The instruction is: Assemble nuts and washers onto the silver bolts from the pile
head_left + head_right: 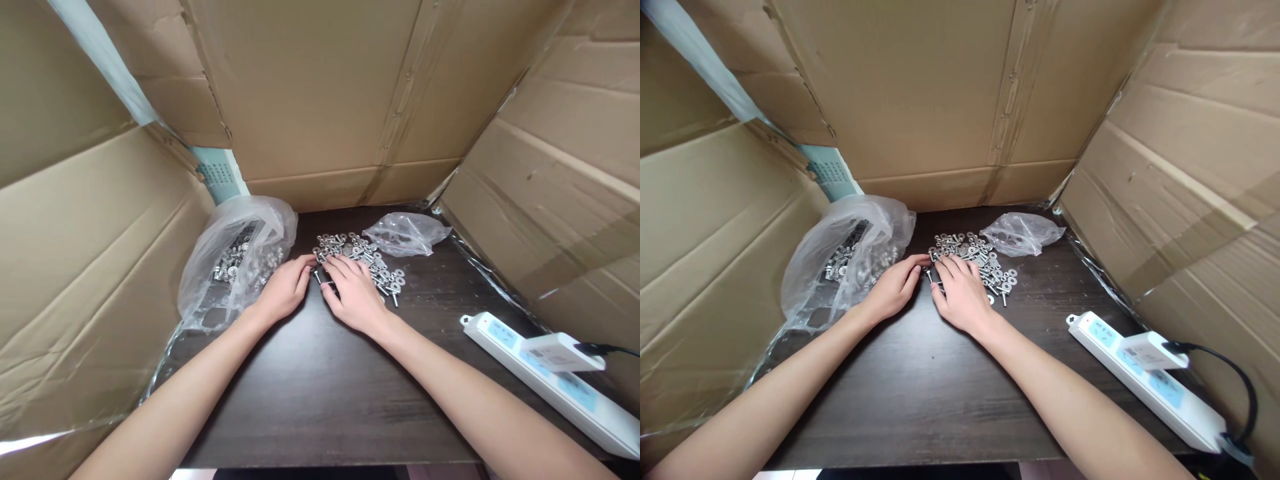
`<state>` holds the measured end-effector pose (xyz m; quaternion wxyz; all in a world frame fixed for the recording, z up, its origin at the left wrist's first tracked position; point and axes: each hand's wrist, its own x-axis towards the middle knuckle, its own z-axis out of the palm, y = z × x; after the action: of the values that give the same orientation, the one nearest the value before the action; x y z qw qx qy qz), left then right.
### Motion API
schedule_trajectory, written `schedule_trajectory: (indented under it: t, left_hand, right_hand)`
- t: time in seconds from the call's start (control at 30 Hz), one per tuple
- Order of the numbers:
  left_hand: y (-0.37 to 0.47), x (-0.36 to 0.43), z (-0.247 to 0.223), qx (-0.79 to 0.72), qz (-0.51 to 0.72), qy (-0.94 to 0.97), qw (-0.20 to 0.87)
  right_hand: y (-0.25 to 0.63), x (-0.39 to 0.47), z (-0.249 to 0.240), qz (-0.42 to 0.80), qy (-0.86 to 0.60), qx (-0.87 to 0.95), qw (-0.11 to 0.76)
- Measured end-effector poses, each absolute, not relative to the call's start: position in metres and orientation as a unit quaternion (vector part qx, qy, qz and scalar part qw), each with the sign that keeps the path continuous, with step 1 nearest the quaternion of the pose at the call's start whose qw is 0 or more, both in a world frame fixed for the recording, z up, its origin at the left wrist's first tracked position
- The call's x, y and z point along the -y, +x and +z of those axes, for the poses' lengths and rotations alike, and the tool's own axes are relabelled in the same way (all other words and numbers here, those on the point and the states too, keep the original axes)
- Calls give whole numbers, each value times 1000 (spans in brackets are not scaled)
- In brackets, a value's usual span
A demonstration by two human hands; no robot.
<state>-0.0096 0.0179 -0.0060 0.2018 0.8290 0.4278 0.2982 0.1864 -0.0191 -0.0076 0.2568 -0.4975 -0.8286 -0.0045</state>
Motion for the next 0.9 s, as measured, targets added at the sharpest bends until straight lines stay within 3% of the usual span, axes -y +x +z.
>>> schedule_trajectory:
  t: [0.23, 0.53, 0.9]
  left_hand:
    - [-9, -16, -8, -423, 323, 830, 167]
    - [-7, -23, -3, -422, 177, 875, 161]
    - [-4, -24, -3, -437, 186, 866, 157]
  right_hand:
    - [187, 20, -8, 9, -466, 849, 248]
    - [186, 19, -5, 27, -453, 849, 269]
    - [185, 18, -6, 48, -448, 849, 275]
